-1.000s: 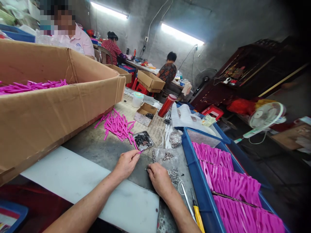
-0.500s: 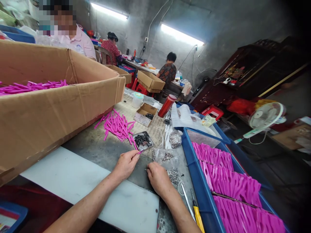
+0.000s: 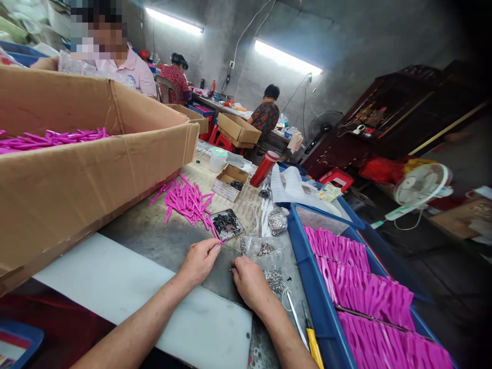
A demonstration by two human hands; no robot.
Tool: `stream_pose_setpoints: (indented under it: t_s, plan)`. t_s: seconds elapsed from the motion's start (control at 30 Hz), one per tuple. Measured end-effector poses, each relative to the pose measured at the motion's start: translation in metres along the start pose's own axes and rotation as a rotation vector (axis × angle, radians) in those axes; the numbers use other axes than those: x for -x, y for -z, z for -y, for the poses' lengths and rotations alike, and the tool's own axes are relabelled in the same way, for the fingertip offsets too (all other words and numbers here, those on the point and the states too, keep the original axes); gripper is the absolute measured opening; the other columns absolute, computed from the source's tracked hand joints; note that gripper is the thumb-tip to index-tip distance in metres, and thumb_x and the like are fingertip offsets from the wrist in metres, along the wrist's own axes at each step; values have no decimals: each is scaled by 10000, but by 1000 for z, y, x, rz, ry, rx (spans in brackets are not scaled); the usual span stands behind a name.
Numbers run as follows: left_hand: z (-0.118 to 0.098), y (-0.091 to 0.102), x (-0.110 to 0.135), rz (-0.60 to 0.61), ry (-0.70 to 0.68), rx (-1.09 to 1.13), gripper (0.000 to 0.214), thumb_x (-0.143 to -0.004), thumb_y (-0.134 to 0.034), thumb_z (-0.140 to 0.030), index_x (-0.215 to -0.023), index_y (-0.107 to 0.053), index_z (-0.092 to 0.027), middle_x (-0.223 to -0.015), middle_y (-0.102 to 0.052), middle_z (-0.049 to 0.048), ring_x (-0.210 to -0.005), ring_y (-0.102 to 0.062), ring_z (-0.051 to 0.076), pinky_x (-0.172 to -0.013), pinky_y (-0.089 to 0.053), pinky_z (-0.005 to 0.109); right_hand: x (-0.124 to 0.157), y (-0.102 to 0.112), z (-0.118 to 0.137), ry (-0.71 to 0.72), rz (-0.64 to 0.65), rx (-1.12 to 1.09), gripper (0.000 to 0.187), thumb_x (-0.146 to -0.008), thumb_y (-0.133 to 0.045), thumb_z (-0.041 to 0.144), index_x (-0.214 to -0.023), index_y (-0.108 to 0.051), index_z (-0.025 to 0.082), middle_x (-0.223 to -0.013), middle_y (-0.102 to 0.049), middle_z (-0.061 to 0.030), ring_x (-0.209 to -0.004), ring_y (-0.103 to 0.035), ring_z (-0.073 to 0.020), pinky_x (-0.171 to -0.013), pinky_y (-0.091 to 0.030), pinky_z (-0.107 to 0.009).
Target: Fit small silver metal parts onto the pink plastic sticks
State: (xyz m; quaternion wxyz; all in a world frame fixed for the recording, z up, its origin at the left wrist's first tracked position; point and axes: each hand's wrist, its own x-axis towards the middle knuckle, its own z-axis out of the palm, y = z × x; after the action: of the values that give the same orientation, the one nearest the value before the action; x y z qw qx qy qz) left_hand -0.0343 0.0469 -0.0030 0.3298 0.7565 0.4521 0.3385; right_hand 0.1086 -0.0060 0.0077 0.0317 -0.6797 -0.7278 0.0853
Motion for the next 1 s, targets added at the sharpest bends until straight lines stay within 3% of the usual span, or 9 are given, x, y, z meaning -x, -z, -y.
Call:
stream_pose_setpoints:
  t_s: [0.63,1.0]
  plan:
    - [-2,2,0,12,-8,31,242,-774,-362,-213,-713,-589,-154,-556,-521,-25,-547,-489,119,-528,-347,197,-1,-2,-1,-4,-16,-6,137,-740,-409,90,-733,-531,153,-744,-572,-58,-725,-536,-166,-624,-354,-230]
    - [-3,2,0,-13,-4,18,241,-777,-369,-218,-702,-593,-169,-574,-558,-12,-564,-505,127,-545,-358,204,1,0,-3,-15,-76,-139,150,-731,-408,80,-690,-525,164,-698,-563,-31,-681,-524,-147,-610,-348,-216]
